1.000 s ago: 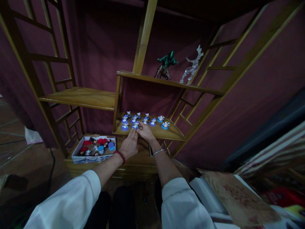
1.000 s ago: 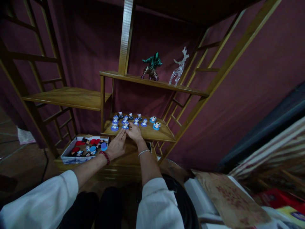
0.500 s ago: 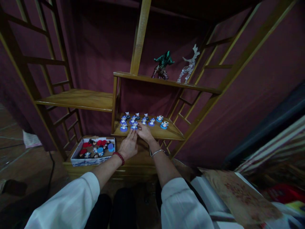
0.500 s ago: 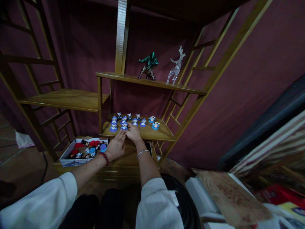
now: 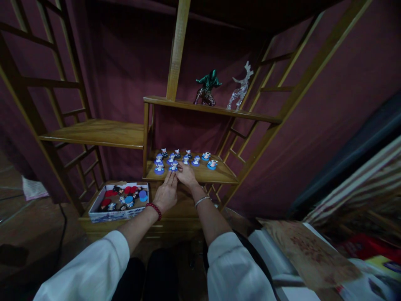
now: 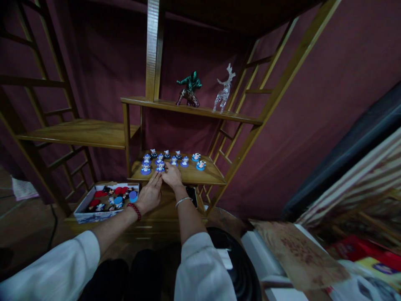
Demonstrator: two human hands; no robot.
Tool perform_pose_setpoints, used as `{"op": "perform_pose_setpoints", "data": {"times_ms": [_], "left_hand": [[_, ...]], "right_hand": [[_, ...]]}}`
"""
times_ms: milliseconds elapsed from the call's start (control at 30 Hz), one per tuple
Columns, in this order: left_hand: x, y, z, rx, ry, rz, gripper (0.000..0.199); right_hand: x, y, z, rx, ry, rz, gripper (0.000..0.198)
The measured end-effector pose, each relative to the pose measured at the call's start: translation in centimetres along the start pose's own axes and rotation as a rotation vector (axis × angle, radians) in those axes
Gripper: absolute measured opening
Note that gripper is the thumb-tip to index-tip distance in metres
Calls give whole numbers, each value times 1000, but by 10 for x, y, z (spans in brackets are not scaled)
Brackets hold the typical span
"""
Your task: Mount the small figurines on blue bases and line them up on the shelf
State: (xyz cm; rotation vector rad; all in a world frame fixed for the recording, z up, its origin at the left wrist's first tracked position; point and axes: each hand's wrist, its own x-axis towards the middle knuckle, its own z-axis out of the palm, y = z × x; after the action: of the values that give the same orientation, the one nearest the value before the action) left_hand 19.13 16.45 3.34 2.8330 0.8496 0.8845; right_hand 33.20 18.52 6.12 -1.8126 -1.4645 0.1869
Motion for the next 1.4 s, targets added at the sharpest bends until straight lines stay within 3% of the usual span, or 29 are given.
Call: {"op": "perform_pose_setpoints", "data": {"times_ms": [200,400,533,733,867,1000,1133,1400], "left_hand": [[-4,-1,2,-43,4,-11,67],[-19,-1,3,-66,34,5,76],[-32,-2,-1,-76,28,29,78],[-52,3,-9,-77,-32,14,66],[-70,5,-2,-111,-92,-47,52],[-88,3,6,-92,-203,-132,54],[-104,-2,6,-76,-285,-176,55],[-129,-20,12,-116,-314,-253,56]], "right_hand": [[-4,-2,0,73,63,-23,47],[-27,-6,0,-83,283,-29,43],[-47,-7,4,-133,335,-30,41],[-67,-11,6,-120,399,-83,41],[-85,-16,14,-121,425,-92,42],[-107,-20,27,-178,407,-162,43],[-125,-24,42,-245,351,-143,44],[-149,-32,84,-213,77,-46,39]]}}
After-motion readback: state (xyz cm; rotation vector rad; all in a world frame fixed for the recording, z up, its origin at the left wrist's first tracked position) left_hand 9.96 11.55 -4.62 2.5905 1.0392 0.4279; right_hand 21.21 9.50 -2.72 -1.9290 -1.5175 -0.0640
